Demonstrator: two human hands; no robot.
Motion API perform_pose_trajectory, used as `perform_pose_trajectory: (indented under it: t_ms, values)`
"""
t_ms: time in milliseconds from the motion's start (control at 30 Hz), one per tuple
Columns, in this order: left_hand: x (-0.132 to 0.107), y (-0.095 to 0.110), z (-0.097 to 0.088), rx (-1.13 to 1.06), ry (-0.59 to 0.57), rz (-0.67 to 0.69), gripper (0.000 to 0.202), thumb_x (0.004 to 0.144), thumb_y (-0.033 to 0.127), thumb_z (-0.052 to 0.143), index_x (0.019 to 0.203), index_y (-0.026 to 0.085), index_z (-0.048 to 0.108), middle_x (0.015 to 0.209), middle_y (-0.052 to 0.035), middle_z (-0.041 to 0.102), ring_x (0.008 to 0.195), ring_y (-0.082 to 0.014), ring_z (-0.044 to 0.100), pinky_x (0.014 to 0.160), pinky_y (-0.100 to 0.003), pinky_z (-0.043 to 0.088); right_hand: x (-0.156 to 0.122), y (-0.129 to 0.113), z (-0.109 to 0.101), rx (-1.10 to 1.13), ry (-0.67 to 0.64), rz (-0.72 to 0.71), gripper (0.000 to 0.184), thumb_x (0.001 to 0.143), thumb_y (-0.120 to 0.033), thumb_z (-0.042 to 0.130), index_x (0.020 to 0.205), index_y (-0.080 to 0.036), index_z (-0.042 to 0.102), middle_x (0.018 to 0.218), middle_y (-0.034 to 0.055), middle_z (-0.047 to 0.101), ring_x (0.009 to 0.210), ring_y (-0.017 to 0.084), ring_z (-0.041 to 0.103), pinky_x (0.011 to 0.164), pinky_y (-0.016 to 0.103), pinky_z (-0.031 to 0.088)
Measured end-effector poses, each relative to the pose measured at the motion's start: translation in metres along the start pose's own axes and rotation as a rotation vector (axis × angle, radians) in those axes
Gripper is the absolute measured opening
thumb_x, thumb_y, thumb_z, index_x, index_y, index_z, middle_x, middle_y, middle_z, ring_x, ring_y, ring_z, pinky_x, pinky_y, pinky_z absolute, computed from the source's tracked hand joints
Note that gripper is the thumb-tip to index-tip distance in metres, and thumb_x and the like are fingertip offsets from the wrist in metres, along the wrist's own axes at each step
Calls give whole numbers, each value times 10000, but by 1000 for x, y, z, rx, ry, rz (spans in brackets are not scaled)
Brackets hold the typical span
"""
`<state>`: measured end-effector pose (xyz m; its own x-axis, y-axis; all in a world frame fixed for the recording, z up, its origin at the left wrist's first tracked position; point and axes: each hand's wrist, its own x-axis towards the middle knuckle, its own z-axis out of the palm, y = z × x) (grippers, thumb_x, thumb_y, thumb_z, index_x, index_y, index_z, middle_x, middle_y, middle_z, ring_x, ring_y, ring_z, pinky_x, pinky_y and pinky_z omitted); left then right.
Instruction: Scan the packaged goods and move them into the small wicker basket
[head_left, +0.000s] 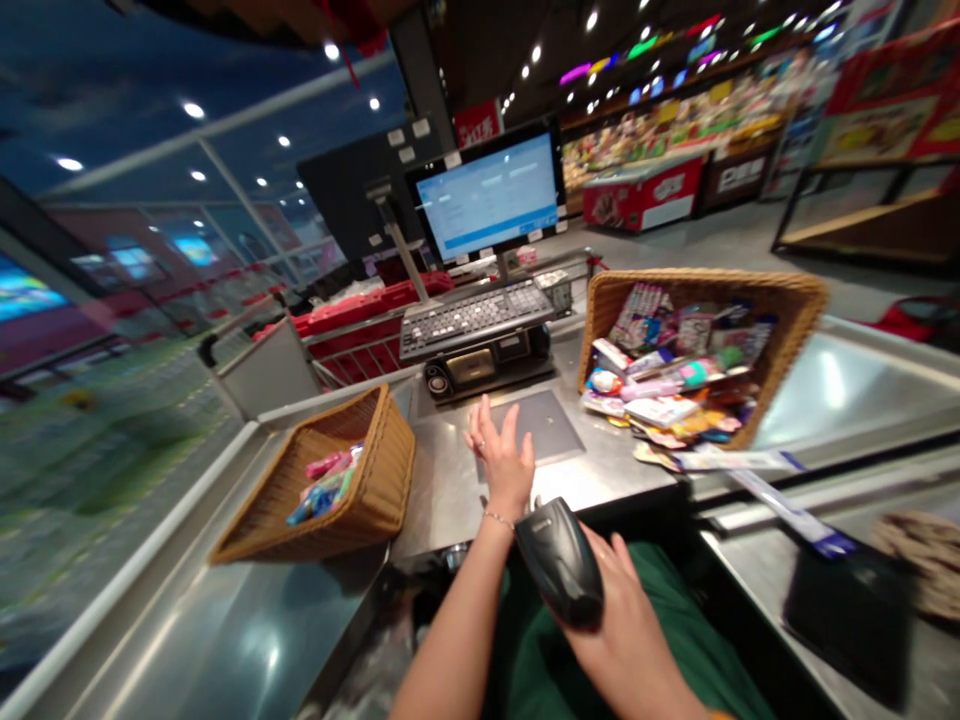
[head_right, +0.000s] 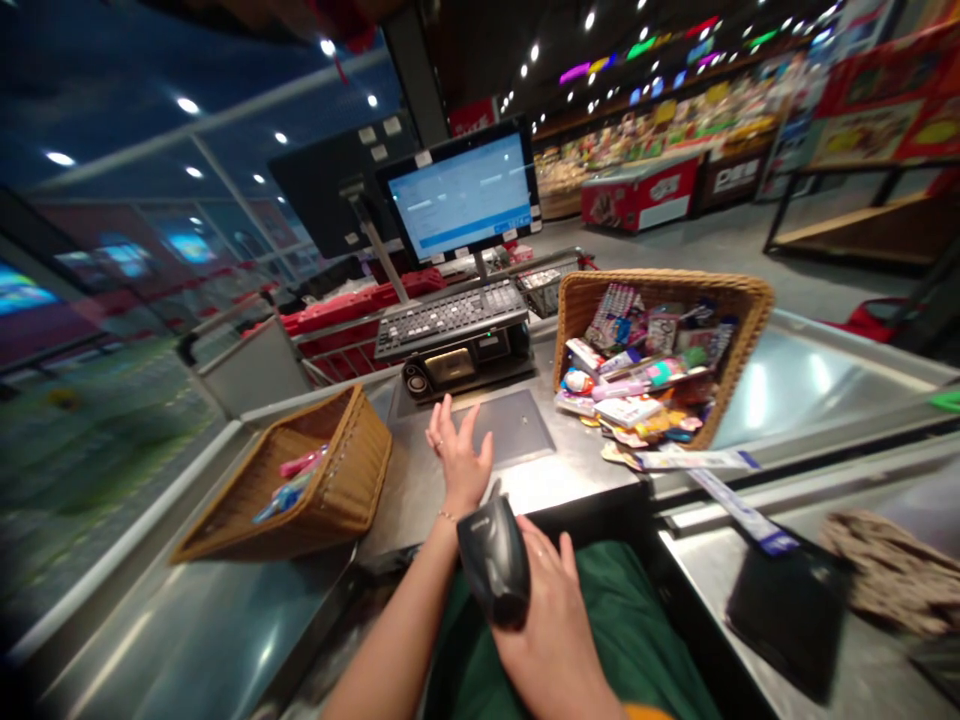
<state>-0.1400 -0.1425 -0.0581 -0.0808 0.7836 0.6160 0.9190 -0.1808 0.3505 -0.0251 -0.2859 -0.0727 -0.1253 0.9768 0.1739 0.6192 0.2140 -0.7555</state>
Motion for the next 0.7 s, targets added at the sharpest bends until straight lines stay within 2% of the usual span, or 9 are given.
perform_pose_trajectory:
  t_ms: [133,367,700]
  values:
    - [-4,16,10,-17,-44,43,404,831,193,561,1232,228,592,1513,-167,312,1428,-327,213,1089,-637,242,-2,1,-6,18,13,34,513,783,-276,510,1291,-227,553,1330,84,585,1286,278,491,1112,650,208]
    - [-6,46,26,-64,-75,123,430,799,172,583,1224,238,594,1508,-162,328,1423,-330,229,1089,-622,259,-4,9,-18,35,81,80,504,778,-283,519,1272,-188,562,1306,114,598,1275,282,505,1118,642,207]
    - [-8,74,41,-95,-128,208,465,779,180,604,1236,262,579,1514,-149,324,1420,-320,243,1089,-623,260,-7,22,-27,35,173,100,488,772,-294,525,1233,-142,580,1269,150,620,1239,308,537,1089,675,244]
